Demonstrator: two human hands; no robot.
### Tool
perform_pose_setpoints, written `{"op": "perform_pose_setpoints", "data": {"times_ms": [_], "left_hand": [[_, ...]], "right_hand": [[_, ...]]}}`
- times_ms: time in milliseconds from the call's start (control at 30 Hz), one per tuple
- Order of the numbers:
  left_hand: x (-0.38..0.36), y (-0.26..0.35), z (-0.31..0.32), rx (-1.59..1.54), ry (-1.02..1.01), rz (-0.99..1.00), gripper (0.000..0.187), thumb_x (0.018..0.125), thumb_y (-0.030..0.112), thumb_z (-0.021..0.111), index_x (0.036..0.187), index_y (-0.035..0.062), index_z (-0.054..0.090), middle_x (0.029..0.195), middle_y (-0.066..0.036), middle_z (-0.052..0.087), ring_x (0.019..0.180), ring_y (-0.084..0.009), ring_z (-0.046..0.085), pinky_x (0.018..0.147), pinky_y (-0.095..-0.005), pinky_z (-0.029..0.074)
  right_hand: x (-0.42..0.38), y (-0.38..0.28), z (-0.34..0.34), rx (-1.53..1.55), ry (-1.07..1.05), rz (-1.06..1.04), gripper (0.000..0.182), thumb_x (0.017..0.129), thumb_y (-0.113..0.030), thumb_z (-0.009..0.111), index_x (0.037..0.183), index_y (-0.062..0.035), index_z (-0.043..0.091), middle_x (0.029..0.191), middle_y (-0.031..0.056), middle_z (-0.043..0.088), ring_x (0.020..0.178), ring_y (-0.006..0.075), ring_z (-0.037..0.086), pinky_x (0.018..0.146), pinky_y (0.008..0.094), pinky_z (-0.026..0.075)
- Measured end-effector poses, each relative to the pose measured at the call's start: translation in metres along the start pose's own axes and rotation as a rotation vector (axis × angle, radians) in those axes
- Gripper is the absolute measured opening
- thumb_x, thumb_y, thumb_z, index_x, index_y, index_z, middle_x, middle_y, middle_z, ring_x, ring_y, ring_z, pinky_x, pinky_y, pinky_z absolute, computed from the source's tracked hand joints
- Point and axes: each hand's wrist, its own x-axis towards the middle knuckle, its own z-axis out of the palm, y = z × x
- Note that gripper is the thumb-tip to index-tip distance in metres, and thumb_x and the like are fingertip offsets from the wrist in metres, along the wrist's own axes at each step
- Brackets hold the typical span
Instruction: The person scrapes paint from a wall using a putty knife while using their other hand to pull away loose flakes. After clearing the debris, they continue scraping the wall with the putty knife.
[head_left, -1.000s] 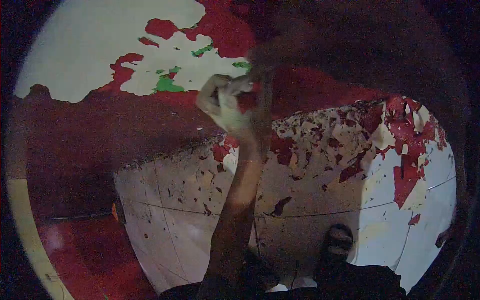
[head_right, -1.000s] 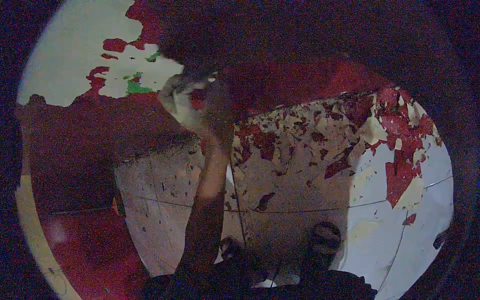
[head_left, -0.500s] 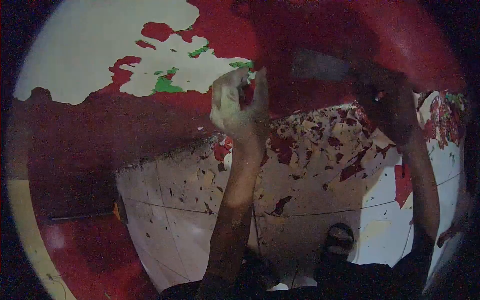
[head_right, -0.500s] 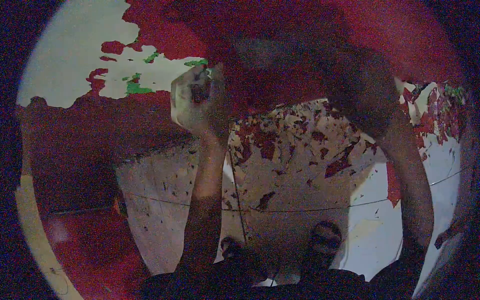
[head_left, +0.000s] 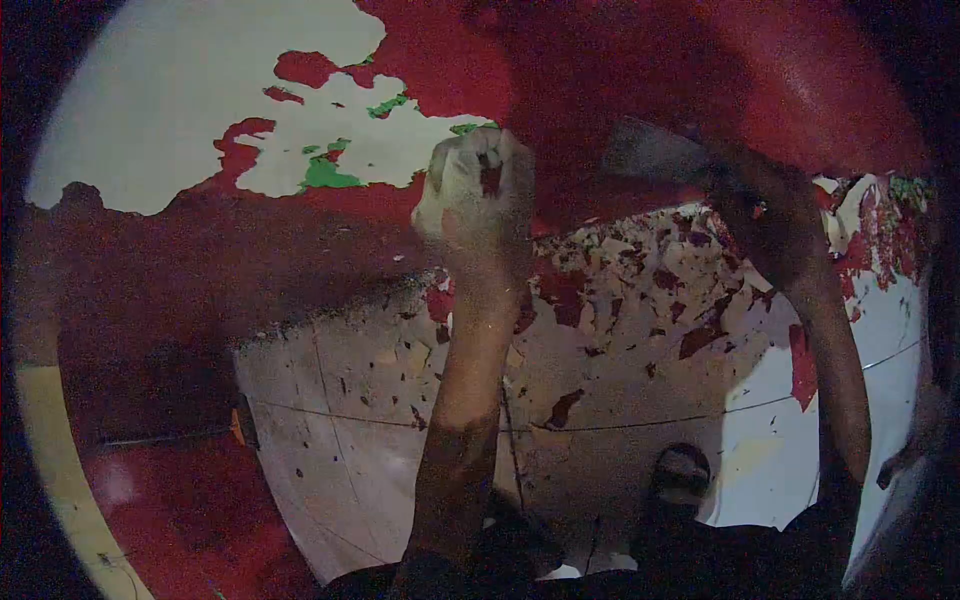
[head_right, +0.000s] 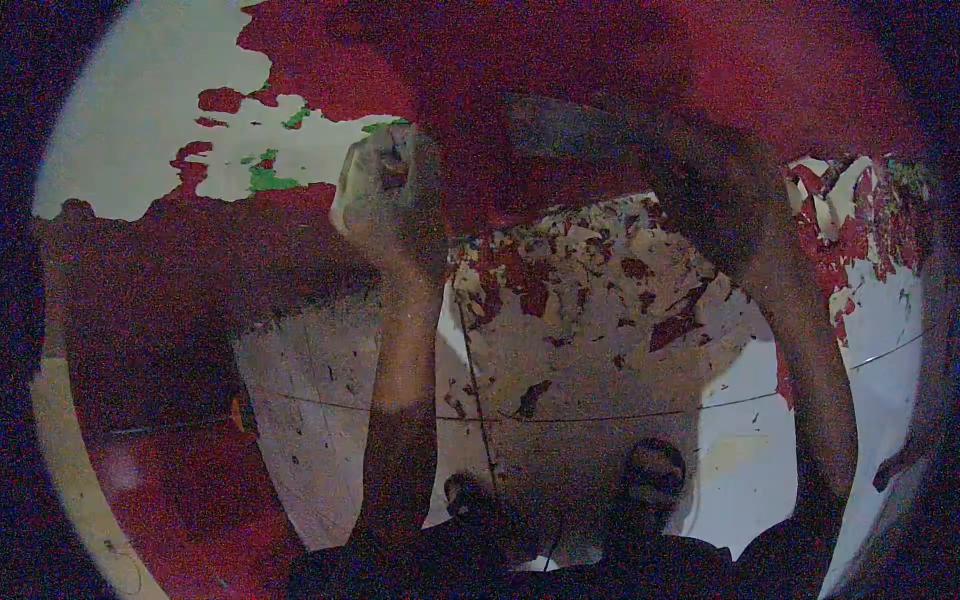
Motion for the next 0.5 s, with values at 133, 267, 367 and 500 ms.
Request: {"op": "perform_pose_setpoints", "data": {"times_ms": [133,267,367,500], "left_hand": [[-0.002,-0.003,0.001,-0.045,-0.057,-0.042,0.015,0.078,0.017,0.068,0.085,0.0079,0.059,0.081,-0.006,0.061,0.065,-0.0208,0.059,0.060,-0.0349,0.049],[-0.007,-0.008,0.002,-0.091,-0.059,-0.072,0.022,0.075,0.018,0.072,0.089,0.0084,0.059,0.084,-0.007,0.061,0.069,-0.0183,0.059,0.060,-0.0328,0.049],[-0.012,-0.005,-0.001,-0.171,0.015,0.000,0.020,0.074,0.013,0.074,0.089,0.0090,0.062,0.084,-0.007,0.061,0.071,-0.0179,0.060,0.060,-0.0313,0.050],[-0.013,-0.015,0.004,-0.021,0.129,0.138,0.022,0.073,0.009,0.076,0.093,0.0091,0.066,0.088,-0.008,0.061,0.074,-0.0177,0.060,0.061,-0.0302,0.051]], "right_hand": [[-0.009,0.019,0.004,-0.018,-0.021,0.115,0.045,0.078,0.005,0.065,0.120,-0.0081,0.056,0.109,0.0107,0.064,0.090,0.0159,0.062,0.071,0.0311,0.053],[-0.022,0.030,0.024,0.805,0.192,0.219,0.038,0.078,0.005,0.066,0.114,-0.0031,0.058,0.109,0.0109,0.063,0.092,0.0149,0.061,0.074,0.0314,0.053],[-0.028,0.032,0.020,0.484,0.237,0.205,0.034,0.079,0.005,0.065,0.111,-0.0014,0.060,0.106,0.0119,0.064,0.088,0.0154,0.061,0.075,0.0312,0.053],[-0.014,0.015,0.013,0.306,0.096,0.200,0.033,0.081,-0.001,0.064,0.114,-0.0031,0.060,0.100,0.0131,0.066,0.085,0.0143,0.063,0.074,0.0305,0.052]]}}
